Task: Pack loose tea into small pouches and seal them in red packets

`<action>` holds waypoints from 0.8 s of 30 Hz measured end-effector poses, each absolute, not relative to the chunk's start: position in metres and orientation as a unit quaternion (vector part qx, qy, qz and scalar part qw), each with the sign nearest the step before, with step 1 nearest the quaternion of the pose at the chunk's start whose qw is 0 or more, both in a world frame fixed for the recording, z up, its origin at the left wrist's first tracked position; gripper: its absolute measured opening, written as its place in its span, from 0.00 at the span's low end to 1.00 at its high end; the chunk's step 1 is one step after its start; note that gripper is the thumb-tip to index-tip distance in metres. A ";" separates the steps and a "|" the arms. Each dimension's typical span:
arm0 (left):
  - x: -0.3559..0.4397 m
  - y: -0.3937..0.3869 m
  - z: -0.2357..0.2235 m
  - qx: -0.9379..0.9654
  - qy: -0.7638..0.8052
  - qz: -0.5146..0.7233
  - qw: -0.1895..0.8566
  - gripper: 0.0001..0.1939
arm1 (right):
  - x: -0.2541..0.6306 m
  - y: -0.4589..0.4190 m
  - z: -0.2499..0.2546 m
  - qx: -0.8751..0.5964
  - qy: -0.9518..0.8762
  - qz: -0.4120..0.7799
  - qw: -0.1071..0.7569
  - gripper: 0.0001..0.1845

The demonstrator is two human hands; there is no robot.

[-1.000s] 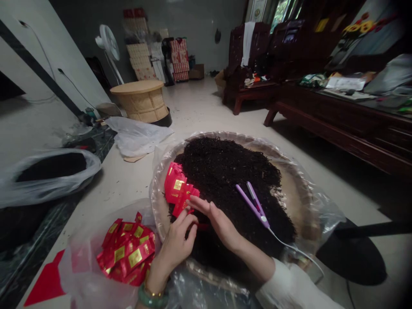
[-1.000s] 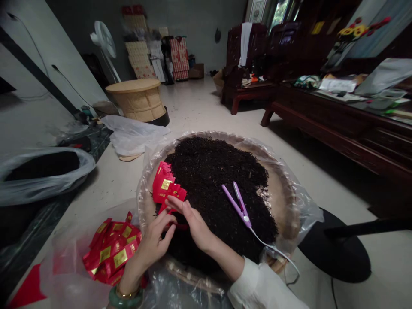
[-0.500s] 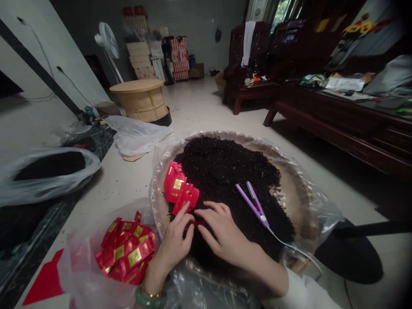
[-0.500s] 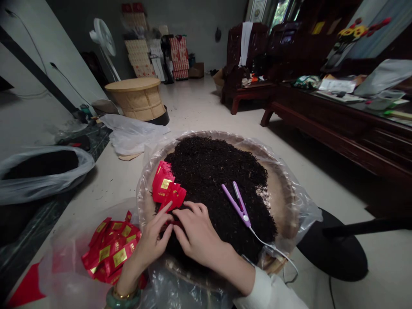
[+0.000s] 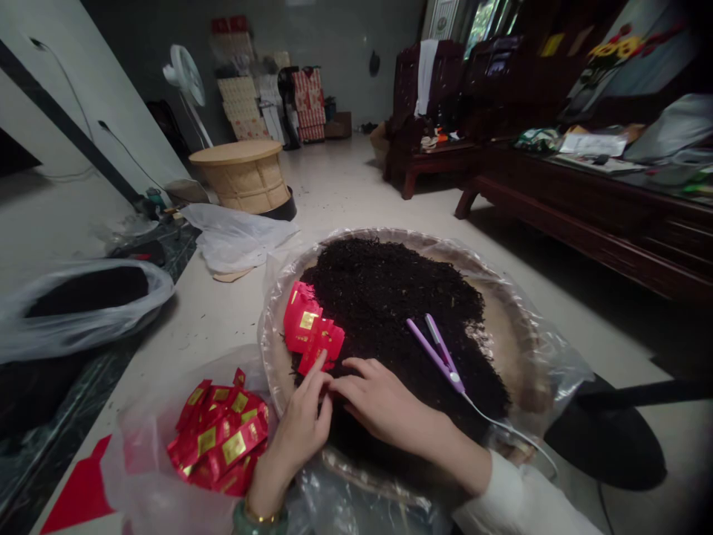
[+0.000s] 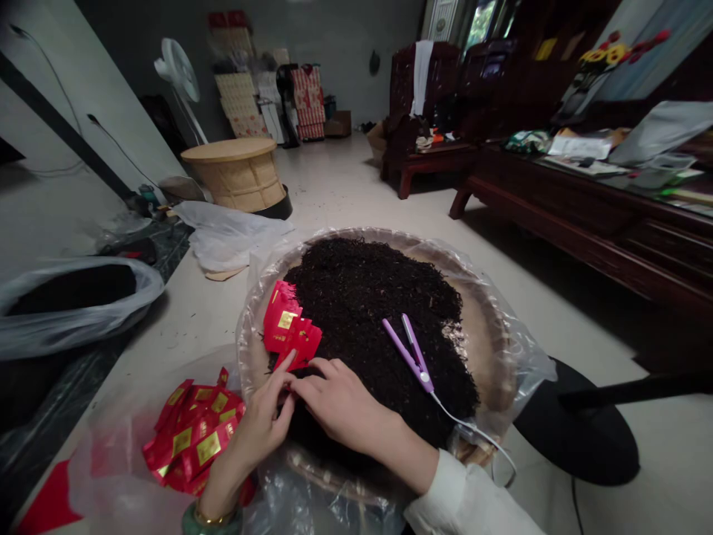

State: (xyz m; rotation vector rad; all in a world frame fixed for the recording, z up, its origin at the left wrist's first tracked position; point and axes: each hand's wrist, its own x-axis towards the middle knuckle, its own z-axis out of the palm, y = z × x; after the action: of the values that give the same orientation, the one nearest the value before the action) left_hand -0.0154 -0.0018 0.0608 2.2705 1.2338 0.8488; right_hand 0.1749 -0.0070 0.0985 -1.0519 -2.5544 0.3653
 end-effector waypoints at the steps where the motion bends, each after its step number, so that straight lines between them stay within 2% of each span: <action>1: -0.016 -0.002 0.061 0.816 0.446 0.303 0.209 0.10 | 0.177 -0.007 0.100 -0.370 -0.898 0.146 0.189 0.13; 6: -0.019 -0.002 0.061 0.817 0.450 0.293 0.210 0.09 | 0.187 -0.006 0.105 -0.415 -0.840 0.206 0.282 0.12; 10: -0.018 -0.002 0.063 0.822 0.447 0.289 0.202 0.10 | 0.188 -0.008 0.099 -0.447 -0.854 0.186 0.191 0.11; 12: -0.017 -0.004 0.064 0.827 0.441 0.289 0.196 0.10 | 0.187 -0.009 0.096 -0.448 -0.851 0.201 0.186 0.09; 17: -0.017 -0.008 0.069 0.830 0.419 0.317 0.187 0.12 | 0.192 -0.012 0.098 -0.422 -0.810 0.222 0.341 0.13; 20: -0.017 -0.009 0.069 0.826 0.424 0.328 0.177 0.11 | 0.202 -0.014 0.099 -0.436 -0.775 0.180 0.420 0.13; 22: -0.016 -0.010 0.069 0.824 0.428 0.329 0.174 0.11 | 0.209 -0.016 0.097 -0.483 -0.750 0.105 0.439 0.13; 24: -0.014 -0.010 0.068 0.822 0.430 0.328 0.175 0.11 | 0.211 -0.019 0.095 -0.503 -0.755 0.047 0.417 0.11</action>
State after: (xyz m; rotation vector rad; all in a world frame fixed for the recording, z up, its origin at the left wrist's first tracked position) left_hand -0.0140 -0.0103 0.0680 2.3307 1.2198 0.9306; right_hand 0.2111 -0.0192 0.0949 -1.2631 -1.8963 0.1185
